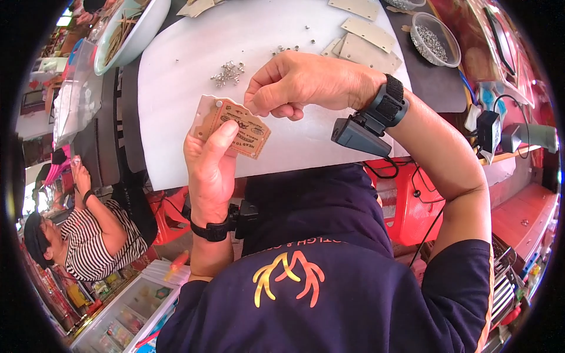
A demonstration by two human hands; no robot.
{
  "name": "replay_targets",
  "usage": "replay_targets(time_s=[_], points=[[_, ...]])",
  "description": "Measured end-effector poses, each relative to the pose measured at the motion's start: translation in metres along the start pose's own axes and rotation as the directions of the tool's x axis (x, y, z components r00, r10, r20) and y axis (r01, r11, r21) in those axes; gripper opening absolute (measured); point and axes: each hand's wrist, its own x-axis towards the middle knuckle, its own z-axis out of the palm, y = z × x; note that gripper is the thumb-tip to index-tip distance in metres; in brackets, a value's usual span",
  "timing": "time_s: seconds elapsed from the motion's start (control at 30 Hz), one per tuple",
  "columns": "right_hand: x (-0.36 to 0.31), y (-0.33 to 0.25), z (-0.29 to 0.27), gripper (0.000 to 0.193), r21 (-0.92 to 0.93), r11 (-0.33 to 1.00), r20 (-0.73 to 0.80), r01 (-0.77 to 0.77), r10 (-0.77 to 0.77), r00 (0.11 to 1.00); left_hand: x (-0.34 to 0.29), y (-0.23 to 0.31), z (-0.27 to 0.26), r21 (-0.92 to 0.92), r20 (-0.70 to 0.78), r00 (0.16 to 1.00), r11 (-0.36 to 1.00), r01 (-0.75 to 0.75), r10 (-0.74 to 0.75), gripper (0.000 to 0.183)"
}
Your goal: The recorder attaches small metal eyelets to cardboard tags at a workstation.
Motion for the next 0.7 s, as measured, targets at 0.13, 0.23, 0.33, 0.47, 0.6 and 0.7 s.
replay_targets(time_s=[0.13,0.23,0.33,0.47,0.6,0.7], points=[[-0.003,-0.004,0.001,0.021,-0.001,1.000,-0.015,0.006,-0.006,1.000,-0.001,0.000,0.001,0.008,-0.014,1.000,1.000,-0.018,0.018,0.030],[-0.005,-0.006,0.002,0.020,-0.004,1.000,-0.054,-0.015,0.015,0.998,0.000,0.000,0.000,0.026,-0.017,0.999,0.999,-0.028,0.029,0.030],[-0.006,-0.005,0.003,0.020,-0.015,0.999,-0.068,-0.037,0.036,0.997,-0.001,0.000,0.000,0.032,-0.020,1.000,0.999,-0.012,0.013,0.030],[-0.008,-0.004,0.005,0.020,-0.013,0.999,-0.089,-0.037,0.036,0.995,0.000,-0.002,-0.002,0.059,-0.031,0.999,0.998,-0.025,0.027,0.030],[-0.009,-0.004,0.008,0.019,-0.057,0.998,-0.082,0.013,-0.018,0.997,-0.001,-0.002,0.001,0.065,-0.043,0.998,0.997,-0.036,0.039,0.030],[-0.011,-0.002,0.009,0.025,-0.125,0.990,-0.081,0.068,-0.078,0.994,0.000,0.000,0.002,0.064,-0.026,0.998,0.997,-0.048,0.050,0.029]])
